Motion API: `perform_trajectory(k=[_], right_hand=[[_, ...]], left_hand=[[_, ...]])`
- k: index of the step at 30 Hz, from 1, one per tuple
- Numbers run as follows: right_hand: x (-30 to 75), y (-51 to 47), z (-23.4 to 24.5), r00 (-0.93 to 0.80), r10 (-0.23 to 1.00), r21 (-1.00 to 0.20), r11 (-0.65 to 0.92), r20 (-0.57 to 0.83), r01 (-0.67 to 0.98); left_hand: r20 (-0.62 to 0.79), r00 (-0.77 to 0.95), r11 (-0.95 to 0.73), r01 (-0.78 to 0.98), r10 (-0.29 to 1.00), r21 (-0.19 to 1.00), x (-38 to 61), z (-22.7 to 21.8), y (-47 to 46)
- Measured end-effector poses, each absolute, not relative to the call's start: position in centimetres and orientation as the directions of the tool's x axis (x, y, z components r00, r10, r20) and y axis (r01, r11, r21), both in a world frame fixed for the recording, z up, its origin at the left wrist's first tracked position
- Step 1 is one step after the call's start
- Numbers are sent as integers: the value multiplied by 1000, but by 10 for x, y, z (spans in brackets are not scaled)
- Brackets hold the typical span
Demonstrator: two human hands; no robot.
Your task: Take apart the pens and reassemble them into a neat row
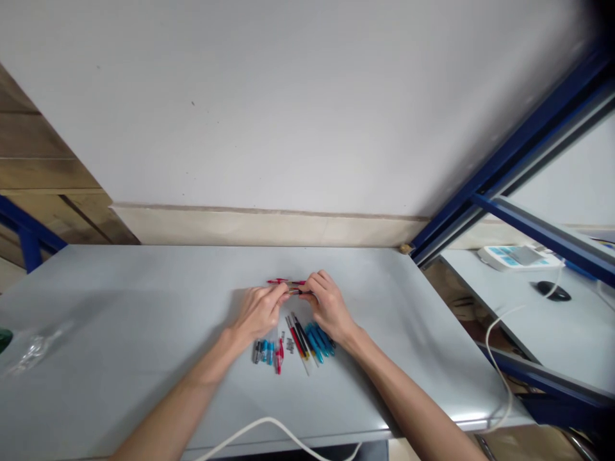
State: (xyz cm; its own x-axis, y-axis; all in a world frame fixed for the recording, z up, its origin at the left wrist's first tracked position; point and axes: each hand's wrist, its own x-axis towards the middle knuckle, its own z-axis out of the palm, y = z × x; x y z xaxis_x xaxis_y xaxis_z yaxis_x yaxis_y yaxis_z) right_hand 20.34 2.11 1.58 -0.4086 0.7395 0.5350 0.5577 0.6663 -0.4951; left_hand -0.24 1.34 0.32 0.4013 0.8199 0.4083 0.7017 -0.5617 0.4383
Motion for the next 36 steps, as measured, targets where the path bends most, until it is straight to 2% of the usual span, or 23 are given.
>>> perform_trajectory(k=[5, 16, 22, 27, 30, 36], right_hand=[[202, 19, 13, -438, 724, -442, 679, 532, 586], [196, 12, 9, -533, 657, -190, 707, 533, 681], [198, 16, 19, -552, 708, -297, 696, 441, 654], [200, 18, 11, -465, 746, -471, 664, 477, 581], [199, 16, 11, -449, 760, -485, 647, 469, 588], [198, 17, 14, -537, 756, -464, 654, 375, 597]], left_hand=[[435, 408, -581, 700, 803, 415, -4, 2, 17], [362, 375, -516, 708, 853, 482, -4, 3, 16], [422, 333, -501, 769, 844, 396, -9, 1, 20], [444, 385, -552, 757, 809, 351, -7, 2, 20], [435, 403, -561, 756, 805, 337, -6, 3, 19], [427, 394, -543, 777, 814, 318, -7, 4, 20]])
